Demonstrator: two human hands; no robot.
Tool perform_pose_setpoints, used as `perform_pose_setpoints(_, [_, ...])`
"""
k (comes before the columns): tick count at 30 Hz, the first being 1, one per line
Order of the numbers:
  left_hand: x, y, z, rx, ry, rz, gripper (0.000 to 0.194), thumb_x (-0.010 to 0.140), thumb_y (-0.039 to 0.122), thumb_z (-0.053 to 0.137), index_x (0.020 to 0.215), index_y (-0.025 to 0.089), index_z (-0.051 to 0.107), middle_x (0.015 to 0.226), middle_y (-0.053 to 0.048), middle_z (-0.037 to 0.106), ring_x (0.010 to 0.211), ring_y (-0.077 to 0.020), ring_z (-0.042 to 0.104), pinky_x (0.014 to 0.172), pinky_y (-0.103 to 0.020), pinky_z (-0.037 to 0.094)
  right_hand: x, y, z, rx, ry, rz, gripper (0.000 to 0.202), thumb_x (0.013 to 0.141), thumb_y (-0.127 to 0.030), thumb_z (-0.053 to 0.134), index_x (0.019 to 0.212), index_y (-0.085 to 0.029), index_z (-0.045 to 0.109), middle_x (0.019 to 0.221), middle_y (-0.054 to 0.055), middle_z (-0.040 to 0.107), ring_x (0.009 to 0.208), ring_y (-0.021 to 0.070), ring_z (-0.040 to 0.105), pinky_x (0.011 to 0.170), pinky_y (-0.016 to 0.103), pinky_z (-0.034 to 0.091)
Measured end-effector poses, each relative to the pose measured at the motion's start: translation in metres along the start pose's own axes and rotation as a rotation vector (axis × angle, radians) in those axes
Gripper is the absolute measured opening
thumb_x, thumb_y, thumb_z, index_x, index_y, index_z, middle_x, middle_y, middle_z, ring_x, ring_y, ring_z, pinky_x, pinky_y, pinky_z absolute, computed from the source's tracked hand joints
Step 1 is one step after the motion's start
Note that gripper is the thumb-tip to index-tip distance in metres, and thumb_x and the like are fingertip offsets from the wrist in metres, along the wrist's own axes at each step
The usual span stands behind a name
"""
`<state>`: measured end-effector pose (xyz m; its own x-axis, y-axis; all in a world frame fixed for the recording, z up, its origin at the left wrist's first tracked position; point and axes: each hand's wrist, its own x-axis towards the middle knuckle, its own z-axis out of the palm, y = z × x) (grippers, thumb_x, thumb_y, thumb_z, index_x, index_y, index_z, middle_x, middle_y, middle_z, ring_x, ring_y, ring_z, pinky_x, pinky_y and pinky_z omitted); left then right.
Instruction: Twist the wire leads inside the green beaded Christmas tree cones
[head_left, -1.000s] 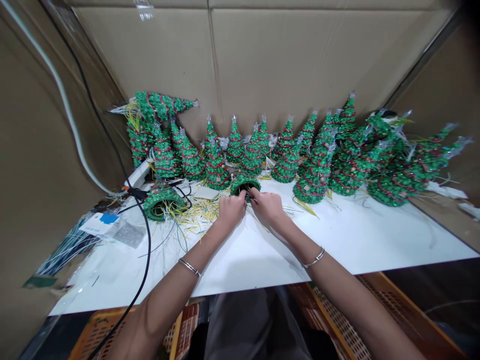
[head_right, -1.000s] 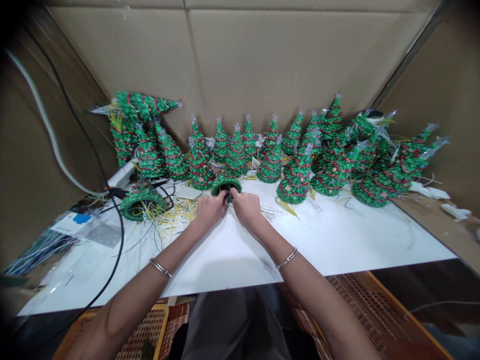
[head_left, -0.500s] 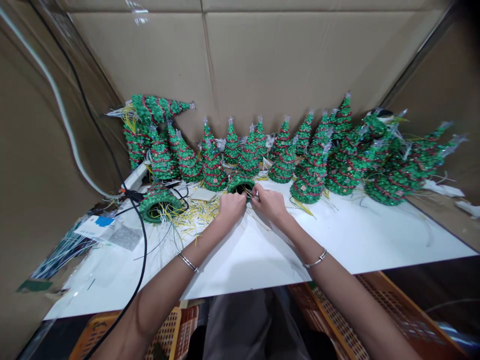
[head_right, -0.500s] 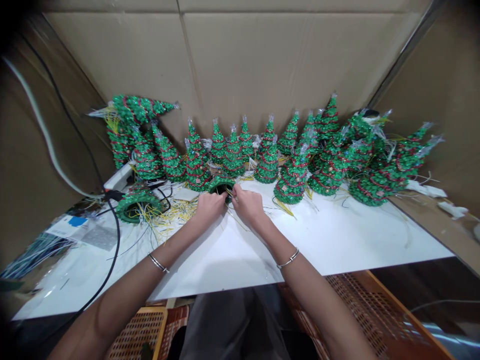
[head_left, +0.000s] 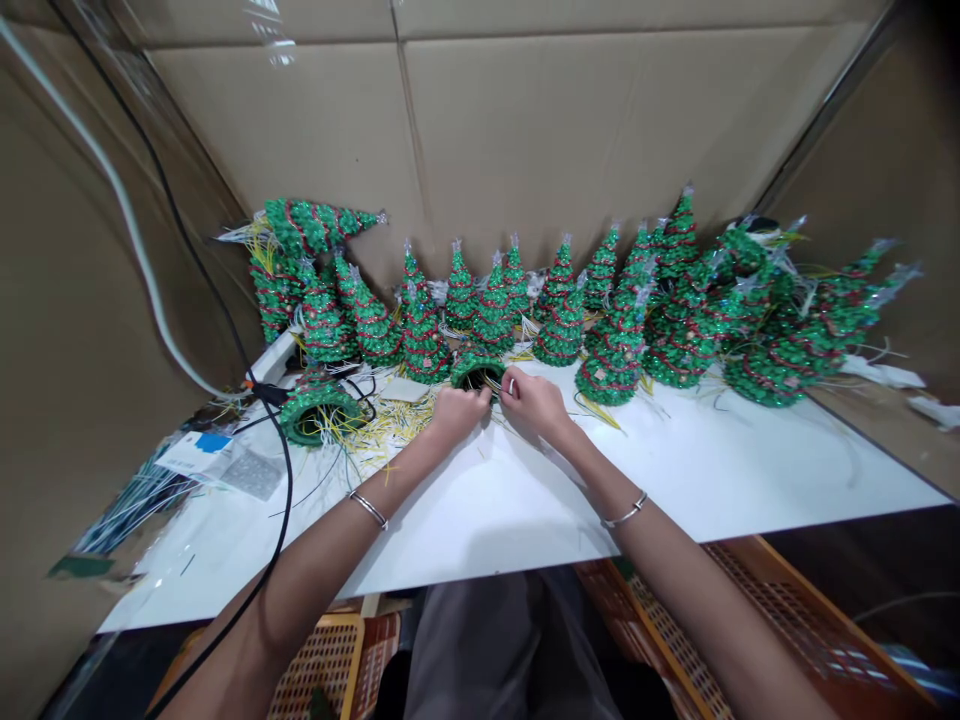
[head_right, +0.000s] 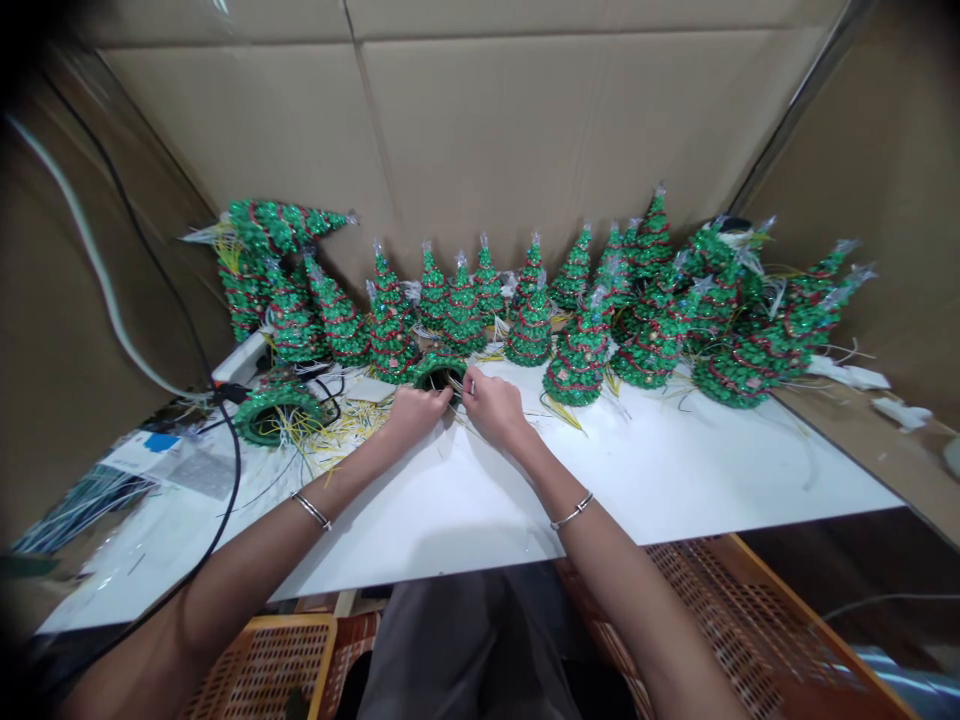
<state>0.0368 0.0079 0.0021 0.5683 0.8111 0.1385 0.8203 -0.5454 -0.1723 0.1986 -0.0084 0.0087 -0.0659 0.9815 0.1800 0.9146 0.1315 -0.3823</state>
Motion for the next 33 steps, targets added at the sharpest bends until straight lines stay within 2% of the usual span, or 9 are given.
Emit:
perform_pose_setpoints(4, [-0.002, -0.006, 0.009, 0.007, 0.037, 0.027, 0.027, 0.092, 0.012, 0.041, 0.104, 0.015, 0.065, 0.081, -0.015, 0.072, 0.076, -0.027, 0.071, 0.068, -0.033, 0.045, -0.001, 0.0, -0.002, 0.023, 0.003, 0.0, 0.014, 0.087, -0.027, 0.051, 0.096, -0.024, 0.062, 0.076, 0.001, 0.067, 0.073, 0.0176, 0.059, 0.059, 0.025, 0.025])
perform_pose_setpoints(10, [-0.006, -0.008, 0.013, -0.012, 0.078, -0.008, 0.031, 0.095, 0.018, 0.037, 0.111, 0.017, 0.063, 0.08, -0.013, 0.07, 0.076, -0.0247, 0.068, 0.063, -0.029, 0.041, -0.001, -0.001, -0.005, 0.079, -0.03, 0.002, 0.014, 0.088, -0.029, 0.052, 0.096, -0.024, 0.062, 0.076, 0.0, 0.067, 0.073, 0.0166, 0.059, 0.059, 0.024, 0.027])
perform_pose_setpoints(15, [-0.014, -0.007, 0.018, -0.023, 0.157, -0.016, 0.034, 0.098, 0.022, 0.031, 0.105, 0.019, 0.064, 0.082, -0.011, 0.067, 0.076, -0.0221, 0.065, 0.061, -0.029, 0.039, -0.001, 0.0, -0.003, 0.094, -0.026, -0.005, 0.016, 0.088, -0.034, 0.052, 0.096, -0.024, 0.062, 0.075, -0.001, 0.067, 0.072, 0.0162, 0.058, 0.059, 0.024, 0.026])
perform_pose_setpoints(17, [-0.018, -0.009, 0.021, -0.019, 0.212, 0.012, 0.035, 0.099, 0.023, 0.03, 0.102, 0.019, 0.064, 0.089, -0.012, 0.066, 0.08, -0.021, 0.065, 0.062, -0.028, 0.039, -0.001, 0.0, -0.003, 0.082, -0.026, -0.007, 0.017, 0.088, -0.035, 0.053, 0.097, -0.024, 0.062, 0.075, -0.001, 0.067, 0.071, 0.016, 0.058, 0.059, 0.024, 0.026])
perform_pose_setpoints(20, [-0.021, -0.012, 0.024, -0.007, 0.288, 0.091, 0.034, 0.1, 0.022, 0.029, 0.104, 0.02, 0.063, 0.112, -0.012, 0.064, 0.088, -0.0187, 0.064, 0.064, -0.027, 0.04, -0.001, -0.001, -0.003, 0.035, -0.025, -0.019, 0.021, 0.088, -0.038, 0.053, 0.1, -0.025, 0.065, 0.076, 0.0, 0.069, 0.071, 0.0163, 0.058, 0.059, 0.024, 0.026])
perform_pose_setpoints(22, [-0.022, -0.014, 0.023, -0.017, 0.275, 0.107, 0.035, 0.101, 0.023, 0.027, 0.104, 0.019, 0.061, 0.117, -0.01, 0.064, 0.081, -0.0164, 0.064, 0.06, -0.027, 0.038, -0.002, -0.002, -0.004, -0.01, -0.024, -0.018, 0.026, 0.088, -0.043, 0.053, 0.102, -0.025, 0.067, 0.078, 0.002, 0.07, 0.072, 0.0172, 0.06, 0.059, 0.025, 0.026])
perform_pose_setpoints(25, [-0.021, -0.012, 0.021, -0.062, 0.202, 0.058, 0.035, 0.101, 0.026, 0.027, 0.103, 0.019, 0.06, 0.105, -0.008, 0.067, 0.072, -0.0153, 0.064, 0.055, -0.027, 0.035, -0.002, -0.002, -0.004, -0.046, -0.055, -0.003, 0.031, 0.088, -0.047, 0.053, 0.098, -0.025, 0.073, 0.081, 0.004, 0.072, 0.076, 0.0186, 0.062, 0.06, 0.025, 0.028])
perform_pose_setpoints(30, [-0.018, -0.006, 0.018, -0.118, 0.177, -0.033, 0.03, 0.1, 0.025, 0.033, 0.111, 0.02, 0.06, 0.108, -0.008, 0.066, 0.08, -0.0182, 0.066, 0.059, -0.027, 0.04, 0.003, 0.004, 0.001, 0.067, -0.146, -0.002, 0.031, 0.084, -0.047, 0.057, 0.089, -0.025, 0.078, 0.081, 0.004, 0.073, 0.075, 0.0169, 0.061, 0.057, 0.024, 0.029])
perform_pose_setpoints(33, [-0.018, -0.004, 0.015, -0.13, 0.139, -0.052, 0.03, 0.099, 0.025, 0.035, 0.11, 0.021, 0.062, 0.111, -0.01, 0.064, 0.081, -0.0188, 0.067, 0.061, -0.027, 0.042, 0.008, 0.008, 0.007, 0.205, -0.187, 0.008, 0.031, 0.081, -0.045, 0.06, 0.083, -0.02, 0.078, 0.07, 0.002, 0.069, 0.066, 0.0144, 0.056, 0.055, 0.023, 0.03])
